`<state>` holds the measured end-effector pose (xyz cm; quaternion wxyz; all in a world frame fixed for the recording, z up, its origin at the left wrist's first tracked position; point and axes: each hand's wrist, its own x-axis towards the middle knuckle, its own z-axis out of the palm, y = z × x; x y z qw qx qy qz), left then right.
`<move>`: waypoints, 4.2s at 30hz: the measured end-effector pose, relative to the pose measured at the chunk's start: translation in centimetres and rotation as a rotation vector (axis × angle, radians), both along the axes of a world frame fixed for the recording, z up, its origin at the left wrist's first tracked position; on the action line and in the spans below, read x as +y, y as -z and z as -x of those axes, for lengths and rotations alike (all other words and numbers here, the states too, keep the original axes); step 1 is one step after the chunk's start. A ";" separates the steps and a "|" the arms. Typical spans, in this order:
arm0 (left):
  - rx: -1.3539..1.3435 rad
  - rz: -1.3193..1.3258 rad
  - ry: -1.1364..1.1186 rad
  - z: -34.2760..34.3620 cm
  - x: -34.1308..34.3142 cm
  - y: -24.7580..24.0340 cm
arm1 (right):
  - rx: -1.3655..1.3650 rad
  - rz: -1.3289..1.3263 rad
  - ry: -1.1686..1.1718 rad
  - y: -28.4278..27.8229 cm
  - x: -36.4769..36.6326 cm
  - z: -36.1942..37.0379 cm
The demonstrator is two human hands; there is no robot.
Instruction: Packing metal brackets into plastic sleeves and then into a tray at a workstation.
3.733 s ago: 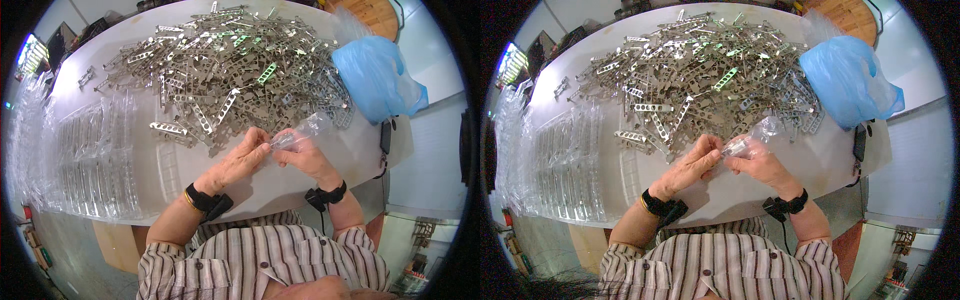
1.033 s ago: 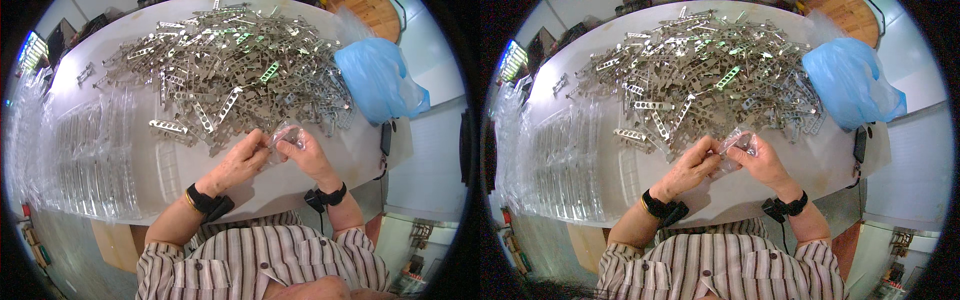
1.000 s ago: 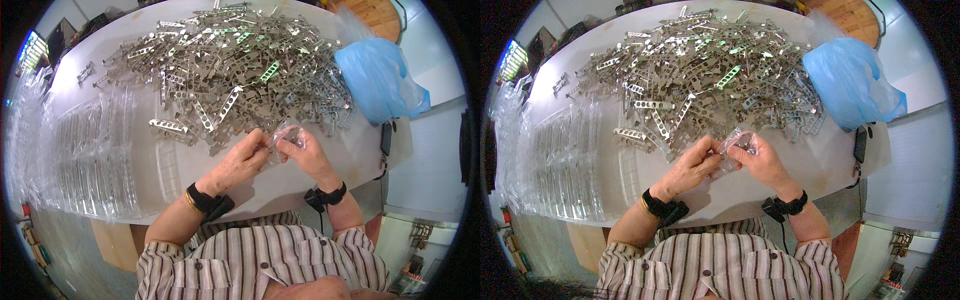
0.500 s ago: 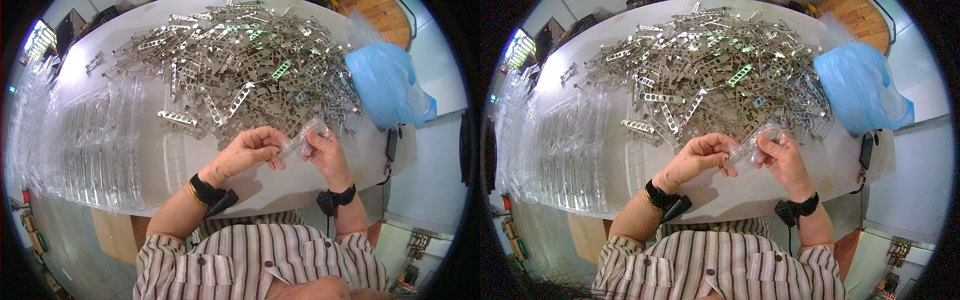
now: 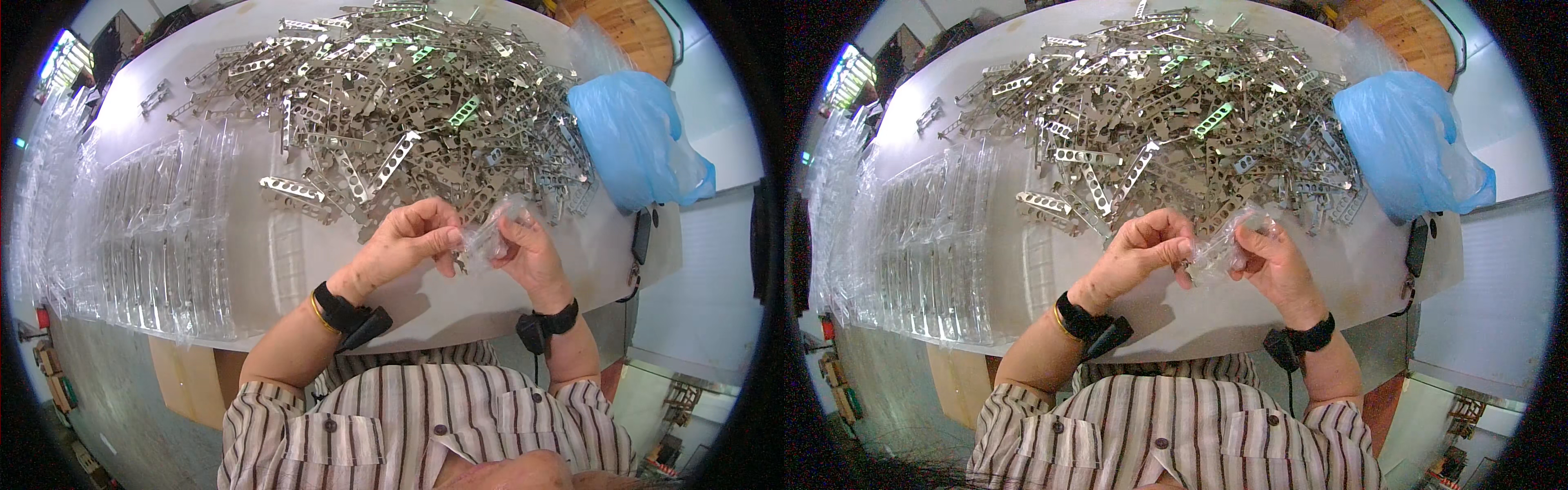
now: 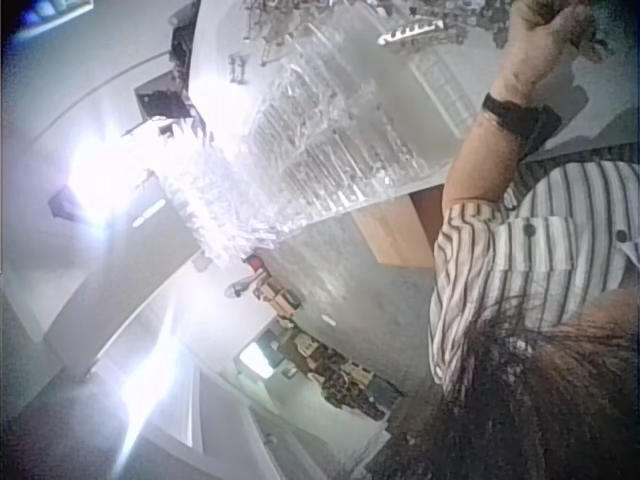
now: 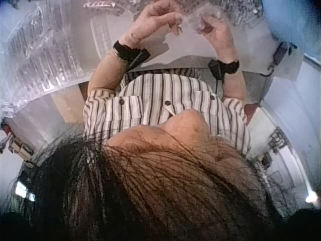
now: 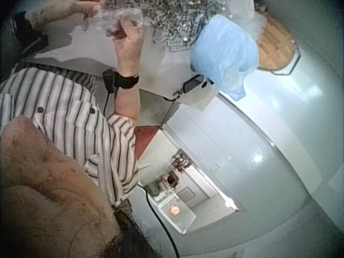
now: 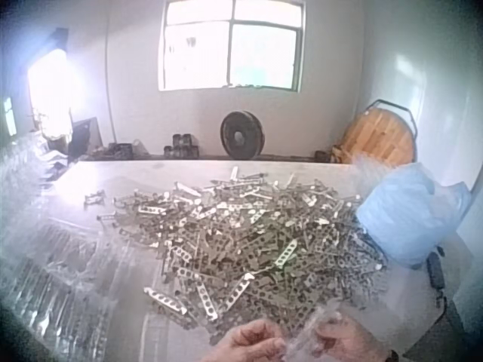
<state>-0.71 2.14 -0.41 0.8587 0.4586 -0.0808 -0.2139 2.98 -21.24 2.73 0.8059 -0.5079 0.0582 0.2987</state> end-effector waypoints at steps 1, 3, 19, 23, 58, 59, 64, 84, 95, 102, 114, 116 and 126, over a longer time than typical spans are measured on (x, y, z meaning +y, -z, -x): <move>0.001 0.000 -0.001 0.0 0.1 0.0 | -0.027 0.005 -0.020 0.0 -0.2 -0.1; -0.053 -0.082 0.007 0.0 0.1 0.0 | -0.052 0.009 -0.041 0.1 -0.5 -0.1; -0.065 -0.159 -0.046 0.0 -0.2 0.4 | -0.099 0.065 0.065 0.7 -1.6 -0.1; -0.058 -0.117 -0.094 0.0 0.0 0.5 | -0.107 0.043 0.100 1.2 -1.9 0.0; 0.051 -0.440 -0.139 -0.1 -0.6 -0.1 | -0.630 0.322 0.244 0.7 0.7 1.5; 0.048 -0.469 -0.129 -0.1 -0.5 0.1 | -0.652 0.332 0.237 0.8 0.7 1.5; 0.019 -0.553 -0.117 -0.1 -0.4 0.2 | -0.683 0.323 0.222 0.8 0.8 1.5; 0.143 -0.289 -0.233 -0.4 -0.1 0.4 | -0.718 0.331 0.118 0.9 0.7 2.4; 0.047 -0.417 -0.228 -0.2 -0.4 -0.6 | -0.740 0.342 0.127 1.2 0.8 2.3; -0.049 -0.377 -0.305 -0.2 -0.7 0.7 | -0.790 0.412 0.112 1.3 1.0 2.4; 0.089 -0.201 -0.350 -0.4 -0.5 -0.6 | -0.687 0.337 0.269 1.7 0.0 1.6; 0.083 -0.156 -0.344 -0.5 -0.4 0.1 | -0.649 0.290 0.275 2.0 0.2 1.6; 0.034 -0.381 -0.074 -0.1 -0.4 -0.8 | -0.450 0.159 0.312 1.9 -0.2 1.5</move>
